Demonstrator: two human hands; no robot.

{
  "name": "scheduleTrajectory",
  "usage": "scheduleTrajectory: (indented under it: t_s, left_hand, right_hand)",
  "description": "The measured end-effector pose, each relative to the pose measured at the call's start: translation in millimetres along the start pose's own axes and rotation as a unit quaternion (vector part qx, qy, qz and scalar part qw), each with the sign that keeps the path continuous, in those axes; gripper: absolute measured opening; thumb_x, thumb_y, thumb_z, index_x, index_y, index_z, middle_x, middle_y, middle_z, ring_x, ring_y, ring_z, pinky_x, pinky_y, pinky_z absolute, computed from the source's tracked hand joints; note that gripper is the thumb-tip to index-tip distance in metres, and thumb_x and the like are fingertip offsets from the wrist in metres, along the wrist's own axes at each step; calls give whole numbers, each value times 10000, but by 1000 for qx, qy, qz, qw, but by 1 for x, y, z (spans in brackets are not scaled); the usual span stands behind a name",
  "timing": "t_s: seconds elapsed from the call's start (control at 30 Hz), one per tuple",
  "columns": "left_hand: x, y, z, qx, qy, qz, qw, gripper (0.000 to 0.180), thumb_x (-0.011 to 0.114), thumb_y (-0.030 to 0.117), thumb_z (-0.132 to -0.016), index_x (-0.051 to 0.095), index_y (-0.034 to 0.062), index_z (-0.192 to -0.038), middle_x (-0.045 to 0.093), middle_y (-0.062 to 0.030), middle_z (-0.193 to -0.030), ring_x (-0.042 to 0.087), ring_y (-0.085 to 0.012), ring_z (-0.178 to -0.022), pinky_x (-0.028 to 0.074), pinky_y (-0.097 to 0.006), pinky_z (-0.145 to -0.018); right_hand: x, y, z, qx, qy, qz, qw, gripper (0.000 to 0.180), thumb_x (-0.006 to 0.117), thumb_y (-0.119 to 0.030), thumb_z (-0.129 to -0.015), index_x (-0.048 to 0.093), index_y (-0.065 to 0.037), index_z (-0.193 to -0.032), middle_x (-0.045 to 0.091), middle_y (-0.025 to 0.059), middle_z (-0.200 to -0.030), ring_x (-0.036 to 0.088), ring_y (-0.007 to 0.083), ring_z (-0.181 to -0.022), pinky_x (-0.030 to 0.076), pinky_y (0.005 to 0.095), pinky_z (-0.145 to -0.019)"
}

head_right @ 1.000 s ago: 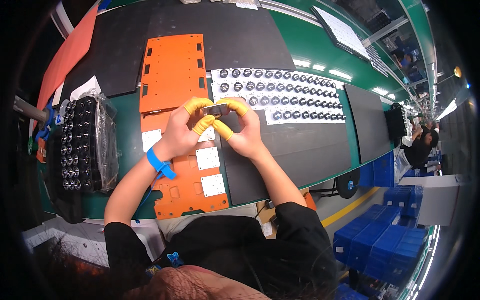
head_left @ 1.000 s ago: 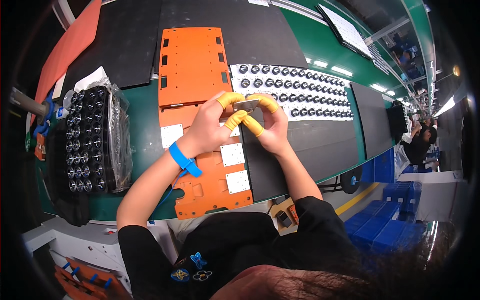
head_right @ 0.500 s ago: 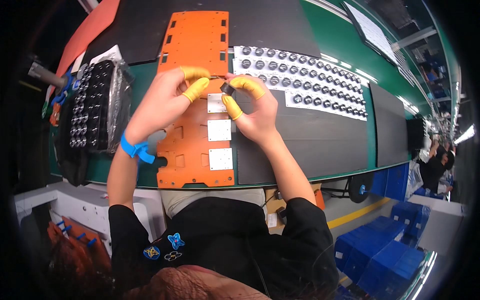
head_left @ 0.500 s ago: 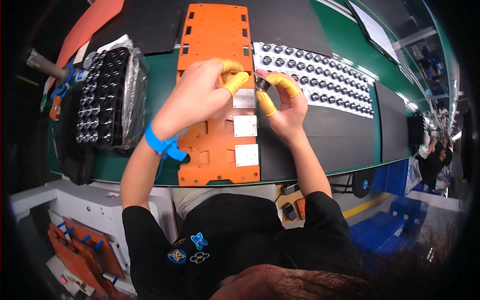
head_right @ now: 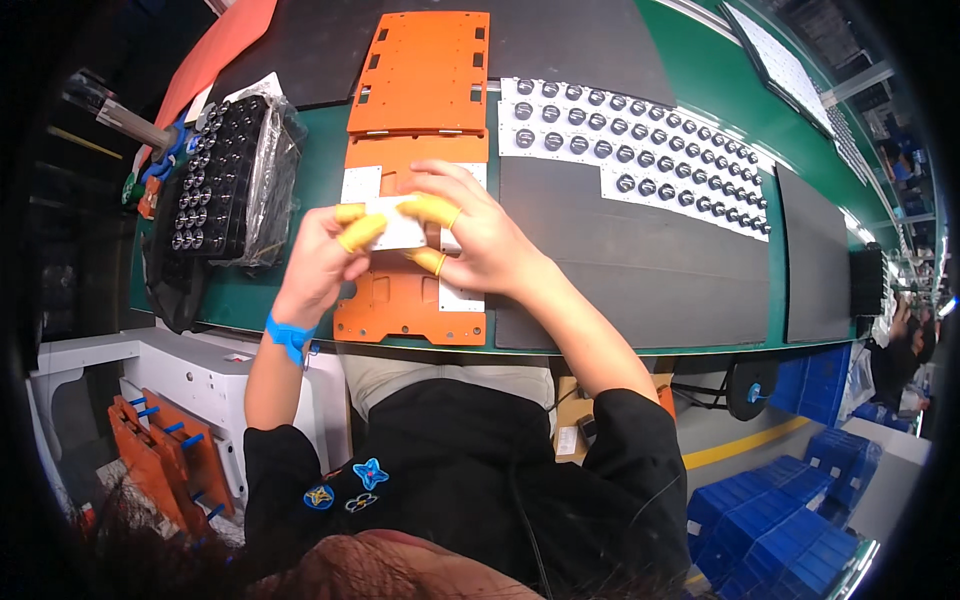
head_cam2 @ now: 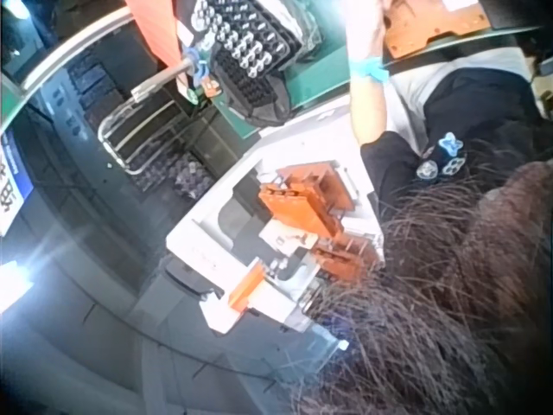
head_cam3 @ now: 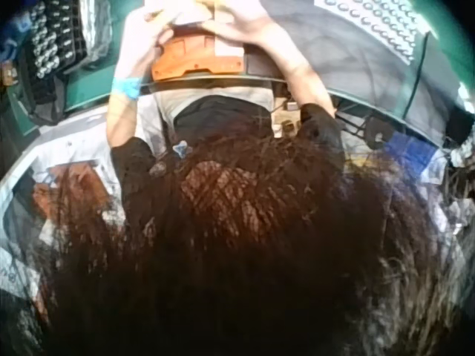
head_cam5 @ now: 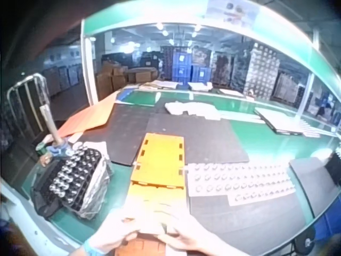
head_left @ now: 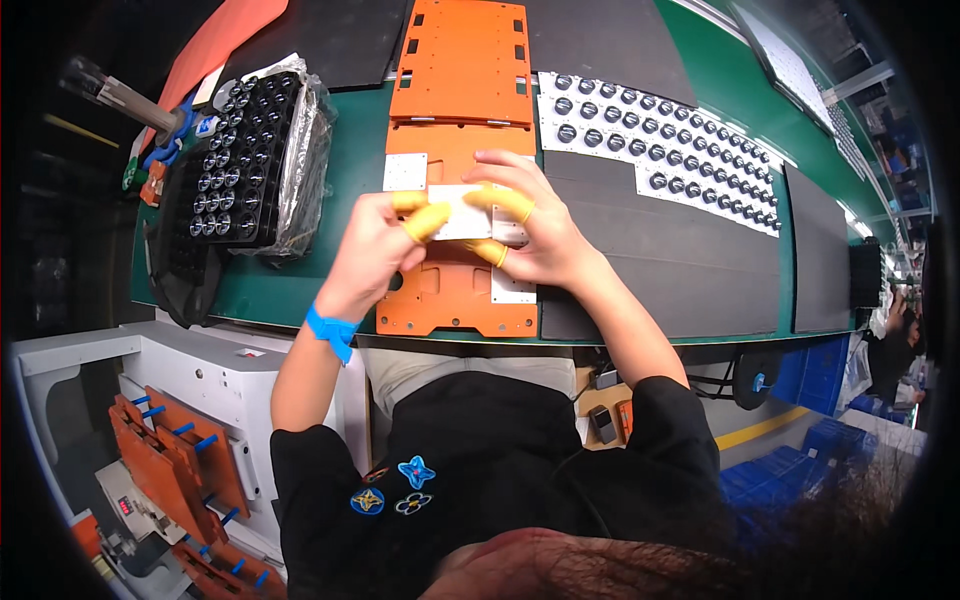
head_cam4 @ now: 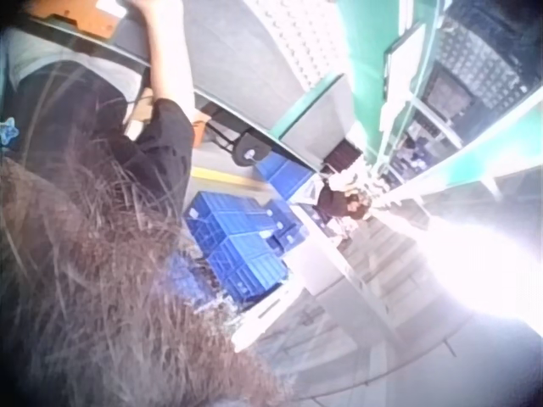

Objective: Assembling LED components by placing modules onto a base plate at a factory workstation.

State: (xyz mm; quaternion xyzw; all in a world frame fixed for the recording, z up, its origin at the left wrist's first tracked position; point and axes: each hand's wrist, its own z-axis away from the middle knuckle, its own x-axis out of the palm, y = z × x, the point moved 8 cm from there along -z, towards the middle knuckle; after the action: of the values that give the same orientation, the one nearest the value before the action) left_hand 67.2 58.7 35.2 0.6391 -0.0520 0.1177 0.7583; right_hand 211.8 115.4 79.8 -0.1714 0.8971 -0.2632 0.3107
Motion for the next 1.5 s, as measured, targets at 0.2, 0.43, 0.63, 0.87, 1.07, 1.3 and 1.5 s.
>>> scheduleTrajectory:
  t_s: [0.2,0.43,0.63,0.87,1.07,1.3,1.5]
  left_hand:
    - [-68,-6,10,-44,88,-152,983,208,666,137,-910,658,-59,-978,591,12,-704,384,-17,-455,270,-192,-403]
    - [-78,-28,7,-100,68,-176,977,242,676,147,-901,636,-86,-951,533,24,-642,386,-24,-437,262,-209,-394]
    - [-73,-39,12,-105,83,-171,976,240,634,170,-940,611,-44,-833,507,25,-608,376,-30,-403,260,-222,-375]
    - [-64,-34,11,-104,80,-191,973,263,609,179,-957,606,-40,-811,500,24,-605,391,-32,-403,268,-226,-375]
    - [-70,-25,14,-79,112,-296,945,297,681,227,-894,609,-58,-852,541,-43,-601,453,-114,-410,359,-290,-409]
    - [-34,52,4,140,221,-524,811,314,736,261,-787,596,-12,-858,555,-153,-705,572,-339,-646,456,-421,-600]
    - [1,59,-52,213,110,-579,780,240,617,224,-869,618,7,-767,646,-173,-756,636,-355,-701,487,-446,-600]
  right_hand:
    - [-34,21,2,65,96,48,992,400,748,-115,-758,603,-52,-1126,584,135,-1198,505,336,-1227,417,430,-1020]
    - [-28,22,4,83,87,41,992,251,723,-73,-775,649,-59,-1015,629,111,-1095,543,318,-1177,442,417,-980]
    - [-26,27,3,97,82,18,992,183,714,-76,-786,667,-47,-960,652,109,-1040,565,315,-1144,465,402,-940]
    - [-20,31,6,158,80,-37,983,96,654,-9,-849,659,13,-943,658,112,-925,626,226,-901,483,312,-816]
    - [-19,41,10,182,98,-27,978,100,648,7,-856,663,20,-954,656,102,-934,617,198,-903,476,295,-814]
    - [-29,46,16,170,132,-8,977,138,667,-33,-846,681,-3,-980,659,103,-911,631,204,-841,486,295,-762]
    - [-46,14,-6,114,91,65,987,118,654,16,-832,658,6,-950,665,104,-914,631,217,-840,497,313,-783]
